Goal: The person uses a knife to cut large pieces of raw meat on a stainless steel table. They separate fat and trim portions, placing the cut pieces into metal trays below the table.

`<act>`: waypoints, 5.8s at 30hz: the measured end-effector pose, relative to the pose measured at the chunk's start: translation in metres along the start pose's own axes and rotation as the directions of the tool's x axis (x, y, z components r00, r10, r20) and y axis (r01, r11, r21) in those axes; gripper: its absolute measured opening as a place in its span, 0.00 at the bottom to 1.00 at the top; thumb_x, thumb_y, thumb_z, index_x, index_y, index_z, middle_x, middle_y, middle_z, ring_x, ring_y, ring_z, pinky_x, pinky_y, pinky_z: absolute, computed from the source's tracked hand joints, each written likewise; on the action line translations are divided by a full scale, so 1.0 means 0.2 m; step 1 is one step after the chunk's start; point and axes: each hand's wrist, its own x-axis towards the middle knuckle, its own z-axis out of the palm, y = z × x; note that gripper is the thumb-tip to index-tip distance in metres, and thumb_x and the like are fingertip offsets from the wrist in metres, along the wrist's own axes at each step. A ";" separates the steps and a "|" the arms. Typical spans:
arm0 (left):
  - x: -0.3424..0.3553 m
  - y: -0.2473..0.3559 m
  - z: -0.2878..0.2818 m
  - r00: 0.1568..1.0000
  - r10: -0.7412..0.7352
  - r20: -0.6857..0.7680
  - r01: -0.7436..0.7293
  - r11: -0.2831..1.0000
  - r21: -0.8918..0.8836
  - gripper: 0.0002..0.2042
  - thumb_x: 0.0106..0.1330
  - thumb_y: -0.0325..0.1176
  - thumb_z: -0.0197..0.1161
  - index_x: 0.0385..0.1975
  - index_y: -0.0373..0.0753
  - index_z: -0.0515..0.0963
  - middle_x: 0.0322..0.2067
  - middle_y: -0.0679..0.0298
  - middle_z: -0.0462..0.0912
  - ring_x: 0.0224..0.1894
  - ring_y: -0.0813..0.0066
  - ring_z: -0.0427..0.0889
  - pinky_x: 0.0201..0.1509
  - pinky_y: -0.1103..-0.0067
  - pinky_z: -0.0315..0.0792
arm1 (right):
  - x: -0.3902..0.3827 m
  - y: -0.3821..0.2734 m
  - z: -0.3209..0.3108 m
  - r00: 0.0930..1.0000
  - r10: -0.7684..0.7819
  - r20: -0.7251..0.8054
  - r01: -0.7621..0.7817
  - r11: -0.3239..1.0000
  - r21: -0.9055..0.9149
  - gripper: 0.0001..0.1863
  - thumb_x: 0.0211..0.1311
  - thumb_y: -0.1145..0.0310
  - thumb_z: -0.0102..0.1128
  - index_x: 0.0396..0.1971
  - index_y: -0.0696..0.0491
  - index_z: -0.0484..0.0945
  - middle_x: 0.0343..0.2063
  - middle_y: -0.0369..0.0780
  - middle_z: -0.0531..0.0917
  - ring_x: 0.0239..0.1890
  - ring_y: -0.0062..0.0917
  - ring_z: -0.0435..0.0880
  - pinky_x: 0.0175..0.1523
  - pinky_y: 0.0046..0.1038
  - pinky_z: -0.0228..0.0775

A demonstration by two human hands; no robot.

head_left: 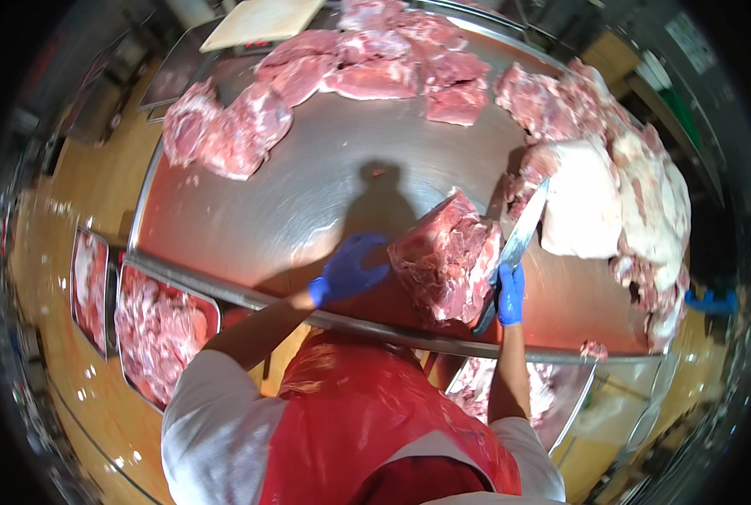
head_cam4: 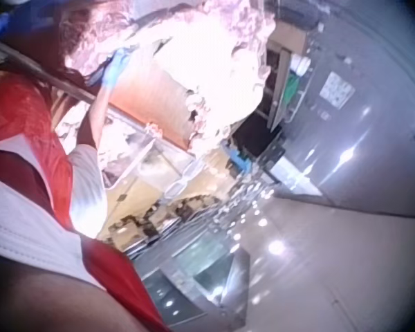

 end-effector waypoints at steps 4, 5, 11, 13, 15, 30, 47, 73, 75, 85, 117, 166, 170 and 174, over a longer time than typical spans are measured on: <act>-0.09 -0.08 0.11 0.981 -0.052 -0.186 0.052 0.999 -0.003 0.34 0.60 0.42 0.69 0.65 0.39 0.65 0.64 0.48 0.64 0.68 0.50 0.63 0.70 0.63 0.61 | 0.25 -0.03 0.11 0.994 -0.099 0.051 0.102 0.993 -0.052 0.20 0.70 0.63 0.53 0.56 0.58 0.70 0.42 0.34 0.77 0.42 0.18 0.74 0.49 0.24 0.69; -0.18 -0.12 0.03 0.972 -0.147 -0.184 0.159 0.986 0.054 0.35 0.60 0.42 0.70 0.65 0.39 0.64 0.64 0.47 0.64 0.68 0.49 0.63 0.70 0.62 0.60 | 0.24 0.04 0.30 0.990 -0.126 0.064 0.124 0.992 0.028 0.20 0.70 0.63 0.53 0.56 0.58 0.70 0.41 0.34 0.77 0.41 0.17 0.74 0.49 0.23 0.69; -0.32 -0.52 -0.20 0.805 -0.265 -0.530 0.252 0.963 -0.100 0.43 0.55 0.45 0.74 0.69 0.39 0.60 0.66 0.42 0.59 0.69 0.45 0.59 0.72 0.63 0.58 | 0.18 0.14 1.40 0.846 -0.073 0.528 -0.001 0.991 0.137 0.13 0.69 0.69 0.54 0.50 0.58 0.75 0.39 0.35 0.79 0.39 0.18 0.74 0.44 0.25 0.69; -0.43 -0.70 -0.37 0.731 -0.337 -0.593 0.336 0.934 -0.117 0.42 0.54 0.45 0.74 0.69 0.42 0.60 0.67 0.42 0.58 0.70 0.45 0.58 0.72 0.63 0.57 | 0.18 0.26 1.64 0.788 -0.027 0.615 0.011 1.000 0.029 0.14 0.69 0.69 0.54 0.51 0.59 0.74 0.40 0.36 0.79 0.40 0.19 0.74 0.45 0.27 0.69; -0.57 -0.78 -0.61 0.704 -0.442 -0.556 0.427 0.889 -0.167 0.40 0.54 0.44 0.73 0.68 0.47 0.64 0.67 0.42 0.58 0.71 0.46 0.57 0.73 0.64 0.56 | 0.12 0.27 1.97 0.741 -0.038 0.670 -0.019 0.997 0.078 0.14 0.69 0.68 0.54 0.50 0.59 0.74 0.40 0.37 0.80 0.40 0.19 0.75 0.44 0.28 0.70; -0.80 -1.77 -2.15 0.680 -0.626 -0.382 0.564 0.779 -0.274 0.14 0.57 0.41 0.64 0.35 0.37 0.81 0.27 0.61 0.81 0.33 0.70 0.78 0.42 0.72 0.71 | 1.19 -0.08 2.94 0.695 -0.326 0.641 0.578 0.784 -0.228 0.30 0.63 0.63 0.58 0.62 0.61 0.65 0.55 0.48 0.75 0.54 0.35 0.77 0.60 0.33 0.68; 0.64 -2.08 -2.67 0.736 -0.467 -0.490 0.506 0.860 -0.061 0.57 0.43 0.56 0.74 0.74 0.48 0.48 0.66 0.44 0.65 0.68 0.51 0.66 0.69 0.67 0.63 | 0.62 0.05 2.99 0.674 -0.343 0.654 0.592 0.780 -0.201 0.21 0.56 0.76 0.59 0.51 0.61 0.71 0.53 0.48 0.67 0.52 0.38 0.73 0.52 0.29 0.71; 1.88 -1.13 -1.84 0.956 -0.107 -0.274 0.237 0.831 0.503 0.48 0.44 0.54 0.72 0.70 0.59 0.57 0.66 0.50 0.62 0.64 0.42 0.68 0.65 0.54 0.66 | 1.83 -0.35 1.87 0.969 -0.184 0.165 0.192 0.981 -0.035 0.22 0.65 0.67 0.53 0.56 0.61 0.68 0.49 0.42 0.75 0.50 0.27 0.75 0.57 0.31 0.68; 1.84 -1.08 -1.79 0.953 -0.099 -0.286 0.239 0.825 0.513 0.47 0.44 0.53 0.71 0.69 0.57 0.58 0.64 0.51 0.64 0.63 0.42 0.69 0.63 0.54 0.68 | 1.98 -0.28 2.05 0.954 -0.299 0.026 0.295 0.950 0.105 0.17 0.66 0.68 0.54 0.52 0.58 0.71 0.40 0.37 0.79 0.41 0.21 0.77 0.48 0.26 0.72; 1.14 -0.93 -1.59 0.900 -0.123 -0.418 0.339 0.800 0.495 0.43 0.44 0.43 0.71 0.64 0.42 0.61 0.56 0.45 0.67 0.55 0.42 0.72 0.58 0.58 0.70 | 2.12 -0.42 2.11 0.937 -0.335 0.095 0.348 0.903 -0.251 0.17 0.66 0.62 0.54 0.47 0.59 0.75 0.38 0.46 0.81 0.38 0.31 0.80 0.45 0.33 0.73; 1.07 -1.01 -1.47 0.733 0.252 -0.631 0.355 0.649 0.672 0.31 0.59 0.41 0.57 0.66 0.47 0.64 0.66 0.52 0.63 0.66 0.45 0.62 0.65 0.44 0.55 | 1.94 -0.29 1.25 0.881 -0.438 0.180 0.473 0.784 -0.402 0.15 0.61 0.63 0.56 0.33 0.63 0.79 0.26 0.43 0.80 0.31 0.27 0.76 0.39 0.35 0.69; 0.82 -1.48 -2.13 0.821 -0.425 -0.382 0.560 0.729 0.392 0.48 0.51 0.72 0.59 0.72 0.54 0.57 0.74 0.51 0.45 0.74 0.40 0.47 0.71 0.43 0.48 | 0.91 -0.07 1.56 0.894 -0.447 -0.026 0.334 0.704 -0.627 0.28 0.62 0.61 0.56 0.60 0.59 0.70 0.53 0.48 0.78 0.55 0.39 0.76 0.62 0.36 0.64; 1.08 -1.45 -2.34 0.842 -0.535 -0.065 0.519 0.774 0.363 0.43 0.56 0.65 0.59 0.70 0.49 0.61 0.73 0.48 0.51 0.72 0.46 0.56 0.72 0.56 0.55 | 0.94 -0.05 1.60 0.892 -0.452 0.012 0.338 0.649 -0.681 0.31 0.61 0.58 0.55 0.61 0.59 0.68 0.57 0.50 0.74 0.60 0.44 0.71 0.66 0.39 0.57; 1.43 -0.78 -1.85 0.962 -0.188 -0.200 0.265 0.824 0.500 0.39 0.56 0.59 0.61 0.68 0.52 0.63 0.72 0.51 0.54 0.73 0.51 0.55 0.71 0.53 0.56 | 0.82 -0.08 1.47 0.904 -0.419 -0.086 0.249 0.679 -0.690 0.29 0.62 0.60 0.55 0.61 0.58 0.69 0.58 0.49 0.74 0.62 0.43 0.69 0.68 0.39 0.54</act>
